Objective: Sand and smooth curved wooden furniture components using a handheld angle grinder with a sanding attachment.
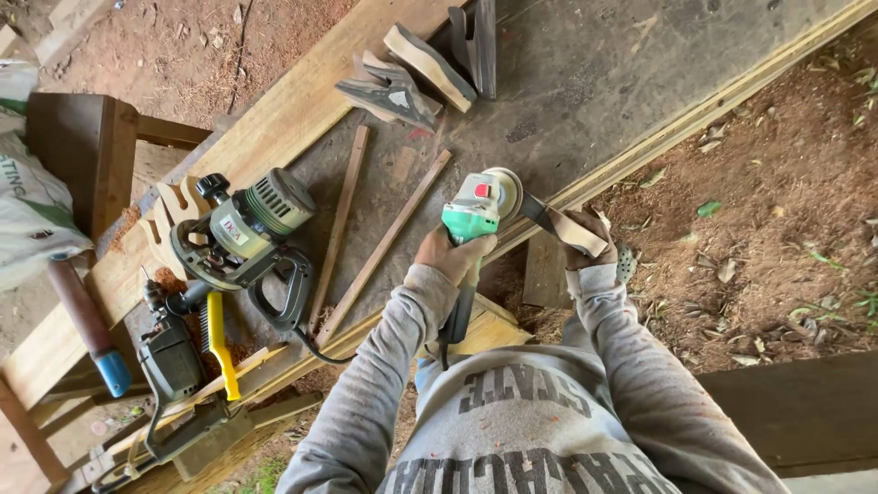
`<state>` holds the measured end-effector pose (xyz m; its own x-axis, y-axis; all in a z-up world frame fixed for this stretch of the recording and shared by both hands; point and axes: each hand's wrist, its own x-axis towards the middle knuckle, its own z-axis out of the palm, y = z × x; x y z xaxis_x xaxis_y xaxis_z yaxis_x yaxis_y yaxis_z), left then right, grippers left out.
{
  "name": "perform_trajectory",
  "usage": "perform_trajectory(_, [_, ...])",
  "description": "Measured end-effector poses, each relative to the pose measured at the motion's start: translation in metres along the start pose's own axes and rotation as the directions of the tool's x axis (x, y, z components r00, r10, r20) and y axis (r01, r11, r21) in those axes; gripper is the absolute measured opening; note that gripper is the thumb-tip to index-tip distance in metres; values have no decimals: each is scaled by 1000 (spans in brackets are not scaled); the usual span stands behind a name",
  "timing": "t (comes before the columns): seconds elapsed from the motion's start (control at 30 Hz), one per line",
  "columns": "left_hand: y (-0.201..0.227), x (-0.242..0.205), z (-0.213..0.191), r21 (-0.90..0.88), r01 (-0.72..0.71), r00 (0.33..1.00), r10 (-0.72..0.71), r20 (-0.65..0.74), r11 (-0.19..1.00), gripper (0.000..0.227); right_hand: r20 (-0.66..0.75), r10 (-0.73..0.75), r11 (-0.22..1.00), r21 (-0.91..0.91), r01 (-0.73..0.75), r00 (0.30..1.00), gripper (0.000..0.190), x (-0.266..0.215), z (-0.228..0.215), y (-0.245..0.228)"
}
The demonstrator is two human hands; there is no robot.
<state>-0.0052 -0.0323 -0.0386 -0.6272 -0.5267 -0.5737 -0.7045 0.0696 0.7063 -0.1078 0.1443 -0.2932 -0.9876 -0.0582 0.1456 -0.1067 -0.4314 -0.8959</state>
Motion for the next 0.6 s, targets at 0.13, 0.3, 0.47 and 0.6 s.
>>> perform_trajectory(0.13, [-33, 37, 3, -146, 10, 998, -19, -63, 989, 38, 38, -120, 992, -22, 121, 992, 52, -1, -19, 43])
perform_trajectory(0.3, [-37, 47, 3, -310, 3, 998, -25, -66, 951, 38, -65, 67, 971, 235, -50, 996, 53, 2, -20, 56])
perform_trajectory(0.47, [-21, 18, 10, -322, 28, 999, -33, -9, 946, 39, 72, -31, 999, -30, 33, 997, 53, 4, -45, 93])
perform_trajectory(0.6, [-29, 30, 9, -346, 42, 999, -47, -8, 937, 38, -13, -25, 940, 339, 28, 1000, 68, 1, -73, 157])
